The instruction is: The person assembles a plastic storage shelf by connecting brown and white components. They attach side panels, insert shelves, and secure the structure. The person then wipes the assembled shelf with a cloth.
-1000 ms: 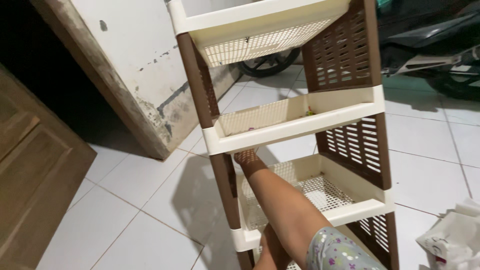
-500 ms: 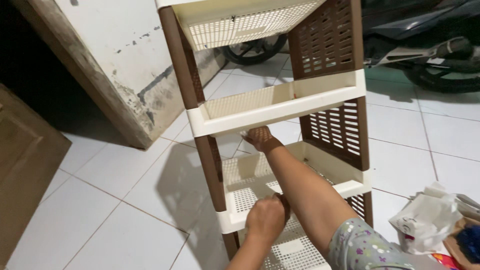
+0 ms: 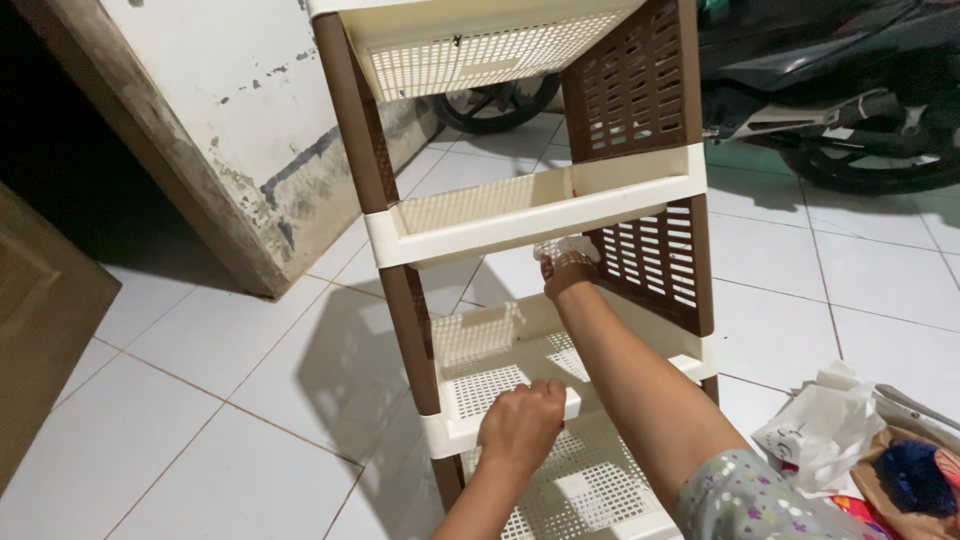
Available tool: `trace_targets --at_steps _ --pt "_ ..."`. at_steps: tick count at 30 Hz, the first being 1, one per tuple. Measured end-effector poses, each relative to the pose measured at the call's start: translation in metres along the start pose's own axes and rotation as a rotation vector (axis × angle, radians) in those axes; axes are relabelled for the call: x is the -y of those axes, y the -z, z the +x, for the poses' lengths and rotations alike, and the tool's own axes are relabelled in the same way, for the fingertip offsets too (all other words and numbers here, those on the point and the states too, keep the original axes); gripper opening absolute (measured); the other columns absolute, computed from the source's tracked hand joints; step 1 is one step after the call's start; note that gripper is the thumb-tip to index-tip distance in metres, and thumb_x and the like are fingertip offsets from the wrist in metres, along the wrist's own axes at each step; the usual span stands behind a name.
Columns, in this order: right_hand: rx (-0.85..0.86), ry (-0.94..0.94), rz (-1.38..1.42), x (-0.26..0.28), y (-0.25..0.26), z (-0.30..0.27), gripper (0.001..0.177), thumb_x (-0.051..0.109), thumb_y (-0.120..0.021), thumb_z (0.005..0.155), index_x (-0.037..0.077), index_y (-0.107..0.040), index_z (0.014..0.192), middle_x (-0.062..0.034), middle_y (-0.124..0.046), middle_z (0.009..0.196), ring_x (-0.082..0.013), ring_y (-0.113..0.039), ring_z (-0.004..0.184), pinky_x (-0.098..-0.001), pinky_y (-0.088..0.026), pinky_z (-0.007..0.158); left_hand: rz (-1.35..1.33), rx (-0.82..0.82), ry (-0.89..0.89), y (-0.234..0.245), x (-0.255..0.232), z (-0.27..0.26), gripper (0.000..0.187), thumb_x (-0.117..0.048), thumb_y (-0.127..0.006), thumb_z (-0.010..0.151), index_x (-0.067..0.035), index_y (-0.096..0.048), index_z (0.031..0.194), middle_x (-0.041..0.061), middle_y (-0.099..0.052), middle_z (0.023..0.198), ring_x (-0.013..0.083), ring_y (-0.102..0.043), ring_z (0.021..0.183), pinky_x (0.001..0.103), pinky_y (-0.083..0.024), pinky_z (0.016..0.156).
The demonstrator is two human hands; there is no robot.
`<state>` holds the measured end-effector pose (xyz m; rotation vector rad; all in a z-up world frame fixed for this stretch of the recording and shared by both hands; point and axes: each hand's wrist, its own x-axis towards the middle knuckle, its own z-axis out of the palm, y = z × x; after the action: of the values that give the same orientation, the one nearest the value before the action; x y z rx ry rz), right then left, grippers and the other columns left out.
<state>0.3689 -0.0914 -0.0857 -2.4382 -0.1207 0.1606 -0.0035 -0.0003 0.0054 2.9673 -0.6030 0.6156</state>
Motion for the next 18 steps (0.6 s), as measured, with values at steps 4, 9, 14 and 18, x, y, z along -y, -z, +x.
trace_targets --at_steps 4,9,14,18 --pt "-0.146 0.179 -0.356 0.030 -0.002 -0.021 0.041 0.037 -0.057 0.096 0.018 -0.060 0.133 -0.0143 -0.062 0.136 -0.0312 -0.056 0.125 -0.0479 -0.048 0.104 -0.027 -0.016 -0.002 -0.001 0.001 0.000 0.005 -0.009 -0.070 0.079 -0.006 -0.066 0.081 0.012 -0.072 0.076 0.0240 -0.073 0.066 0.036 -0.060 0.056" --pt "-0.050 0.323 -0.461 0.103 -0.033 -0.055 0.033 0.035 -0.048 0.109 0.016 -0.070 0.124 -0.0105 -0.074 0.123 -0.0284 -0.069 0.114 -0.0467 -0.052 0.102 0.054 0.082 0.000 -0.014 0.004 -0.002 0.007 -0.006 -0.068 0.077 -0.003 -0.073 0.072 0.014 -0.073 0.080 0.0227 -0.073 0.069 0.033 -0.061 0.057" --pt "0.576 -0.084 1.388 0.108 -0.078 -0.069 0.018 -0.001 -0.057 0.110 -0.003 -0.063 0.127 -0.0250 -0.063 0.134 -0.0332 -0.066 0.114 -0.0419 -0.055 0.106 -0.058 0.081 0.041 -0.022 0.005 -0.003 0.012 -0.011 -0.069 0.081 -0.004 -0.074 0.073 0.014 -0.073 0.075 0.0257 -0.073 0.068 0.038 -0.060 0.060" --pt "0.425 -0.188 1.591 0.115 -0.044 -0.072 0.020 -0.003 -0.048 0.106 -0.004 -0.052 0.125 -0.0226 -0.053 0.129 -0.0307 -0.061 0.112 -0.0421 -0.058 0.106 -0.004 0.057 0.048 -0.022 0.005 -0.001 0.011 -0.008 -0.068 0.080 -0.003 -0.073 0.072 0.014 -0.072 0.077 0.0257 -0.073 0.069 0.037 -0.061 0.061"
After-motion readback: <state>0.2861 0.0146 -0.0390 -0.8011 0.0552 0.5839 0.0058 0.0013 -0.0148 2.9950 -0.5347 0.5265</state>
